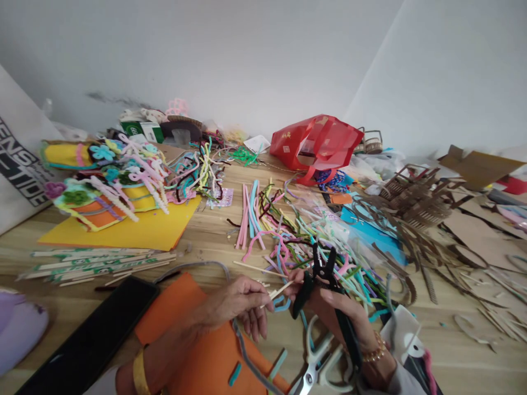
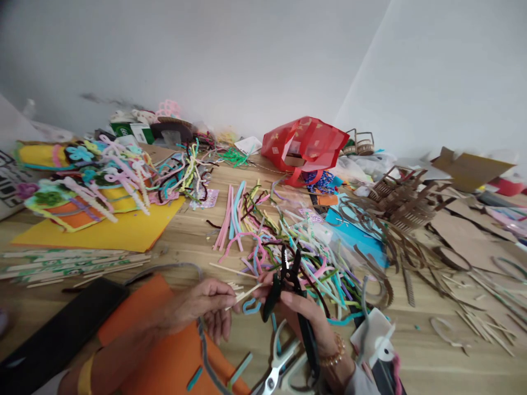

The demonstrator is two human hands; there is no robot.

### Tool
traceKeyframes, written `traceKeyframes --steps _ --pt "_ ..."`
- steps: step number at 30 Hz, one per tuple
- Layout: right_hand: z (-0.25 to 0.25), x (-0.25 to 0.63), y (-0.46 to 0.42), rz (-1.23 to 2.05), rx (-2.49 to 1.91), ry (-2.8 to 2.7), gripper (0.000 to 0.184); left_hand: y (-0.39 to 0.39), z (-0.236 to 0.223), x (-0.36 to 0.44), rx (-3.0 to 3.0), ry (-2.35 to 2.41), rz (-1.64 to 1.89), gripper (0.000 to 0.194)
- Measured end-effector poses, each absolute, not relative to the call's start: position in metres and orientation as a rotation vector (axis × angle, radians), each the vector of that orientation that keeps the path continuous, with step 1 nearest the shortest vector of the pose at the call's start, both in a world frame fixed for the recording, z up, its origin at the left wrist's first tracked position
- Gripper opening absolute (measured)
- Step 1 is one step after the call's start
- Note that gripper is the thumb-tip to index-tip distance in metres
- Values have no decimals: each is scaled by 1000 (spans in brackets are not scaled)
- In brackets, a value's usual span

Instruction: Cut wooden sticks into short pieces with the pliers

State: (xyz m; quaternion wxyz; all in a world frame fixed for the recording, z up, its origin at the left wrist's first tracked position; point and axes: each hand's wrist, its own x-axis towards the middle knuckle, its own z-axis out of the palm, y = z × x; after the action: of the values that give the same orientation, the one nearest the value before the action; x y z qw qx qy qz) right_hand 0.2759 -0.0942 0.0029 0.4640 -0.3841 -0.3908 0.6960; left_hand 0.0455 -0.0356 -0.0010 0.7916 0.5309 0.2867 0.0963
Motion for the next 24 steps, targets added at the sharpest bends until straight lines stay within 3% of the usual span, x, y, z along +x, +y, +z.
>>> traceKeyframes --steps 11,16,24 --pt "12 288 -99 1640 -967 -1101 36 -26 2 38 1146 637 318 36" --pt "39 288 -106 1770 -1023 -1292 56 -21 6 34 1068 602 459 36" --pt "63 277 -114 1569 -1339 -1649 39 -33 28 40 1163 543 463 33"
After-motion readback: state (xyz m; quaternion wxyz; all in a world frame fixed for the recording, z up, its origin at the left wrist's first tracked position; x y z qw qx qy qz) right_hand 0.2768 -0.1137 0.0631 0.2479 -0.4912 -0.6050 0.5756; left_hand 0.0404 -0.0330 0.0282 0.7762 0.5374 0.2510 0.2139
